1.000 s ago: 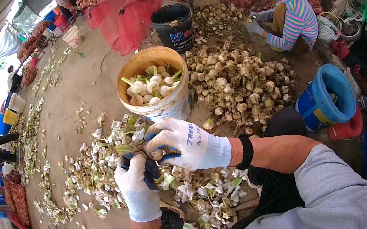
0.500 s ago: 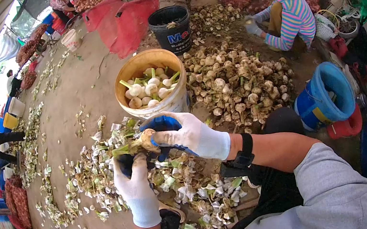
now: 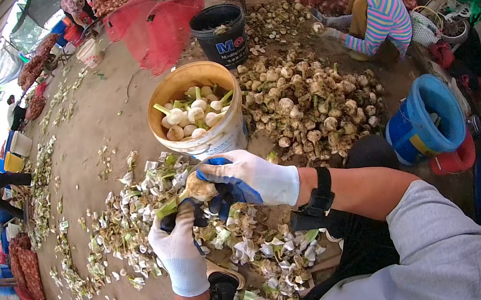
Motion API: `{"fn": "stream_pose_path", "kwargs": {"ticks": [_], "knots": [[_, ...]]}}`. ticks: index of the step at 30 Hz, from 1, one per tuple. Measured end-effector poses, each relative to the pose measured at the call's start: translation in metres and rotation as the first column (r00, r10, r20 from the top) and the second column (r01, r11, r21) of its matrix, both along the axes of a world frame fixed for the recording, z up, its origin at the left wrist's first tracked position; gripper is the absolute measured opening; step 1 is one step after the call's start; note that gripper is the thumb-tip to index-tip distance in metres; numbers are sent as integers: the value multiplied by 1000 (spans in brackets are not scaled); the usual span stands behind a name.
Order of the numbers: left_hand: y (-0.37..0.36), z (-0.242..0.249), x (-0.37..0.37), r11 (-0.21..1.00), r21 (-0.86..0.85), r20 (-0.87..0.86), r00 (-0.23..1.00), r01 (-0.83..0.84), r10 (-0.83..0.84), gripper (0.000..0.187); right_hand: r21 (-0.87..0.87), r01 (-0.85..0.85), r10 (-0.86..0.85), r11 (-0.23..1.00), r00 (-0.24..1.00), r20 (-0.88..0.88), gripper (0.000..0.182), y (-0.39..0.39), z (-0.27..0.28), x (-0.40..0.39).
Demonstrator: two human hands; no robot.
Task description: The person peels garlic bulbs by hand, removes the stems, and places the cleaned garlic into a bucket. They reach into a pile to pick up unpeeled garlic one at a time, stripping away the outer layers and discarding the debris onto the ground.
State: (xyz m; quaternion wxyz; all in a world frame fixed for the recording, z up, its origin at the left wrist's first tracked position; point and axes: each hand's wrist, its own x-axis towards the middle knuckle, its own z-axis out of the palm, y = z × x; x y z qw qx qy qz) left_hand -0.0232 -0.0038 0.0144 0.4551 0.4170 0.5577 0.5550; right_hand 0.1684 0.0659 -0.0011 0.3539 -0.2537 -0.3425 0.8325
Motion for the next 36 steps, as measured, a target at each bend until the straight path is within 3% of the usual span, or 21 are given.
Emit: {"fn": "stream_pose_path", "kwargs": {"ticks": [3,5,6,9,11,13,15,17,19,20,21,22,23,25,26,27,29,31,32,35,36], "knots": [[4,-5,1,996,-45,62,995,-75,77,21,28,11,-13,1000,997,75,54,-1,7,-4],[5,-6,1,997,-10,35,996,-82,82,22,513,-3,-171,858,941,291,62,-4,9,-6],[6,-6,3,996,28,18,997,-81,80,23,481,8,-181,877,932,315,72,-8,16,-9],[5,-4,9,993,74,-73,993,-89,95,24,544,37,-284,838,881,378,72,-9,5,-11],[4,-2,4,998,19,-2,999,-53,53,22,540,58,-293,840,886,360,67,-5,4,-7],[3,-3,-1,999,-33,72,997,-14,17,21,296,-88,0,951,958,286,62,8,0,1],[2,-6,-5,989,-149,304,951,-5,51,17,154,-96,68,983,982,176,58,10,-6,5],[1,-6,-5,988,-153,364,931,32,27,16,-124,-196,177,973,973,-150,56,11,-18,8],[3,-8,-5,997,-74,434,899,-35,64,16,-77,-239,222,968,959,-179,46,10,-16,4],[3,-8,-5,996,-65,267,961,-63,78,15,84,-96,92,992,995,46,47,8,-14,-1],[2,-7,-2,996,-63,264,961,-70,84,15,270,12,-80,963,967,241,49,8,-11,-4],[1,-6,3,994,1,98,989,-108,108,14,431,-14,-163,902,914,371,48,8,-10,-6],[0,-5,7,989,70,-69,988,-132,137,14,430,-12,-163,903,915,368,48,4,-9,-8],[-5,-8,9,993,79,-189,977,-83,97,15,727,3,-392,687,844,367,50,-6,1,-12],[-7,-12,10,984,172,-413,904,-44,112,15,541,-5,-305,841,822,481,44,-8,12,-12],[-8,-12,12,968,251,-612,778,21,142,15,539,-2,-308,842,819,484,44,-6,7,-9],[-7,-1,12,994,8,-142,983,-113,113,16,382,102,-209,919,945,250,41,2,-7,-5],[7,0,-5,982,12,179,966,-190,185,19,412,134,-242,901,944,223,41,4,-4,-2],[12,-2,-17,960,-49,122,952,-277,281,19,406,116,-219,907,951,218,40,4,2,1],[11,7,-32,990,-77,-120,987,-118,108,18,395,83,-189,915,953,236,40,4,13,8],[9,-1,-36,998,-5,-481,875,-69,58,23,485,83,-235,870,937,260,42,3,12,9]]}}
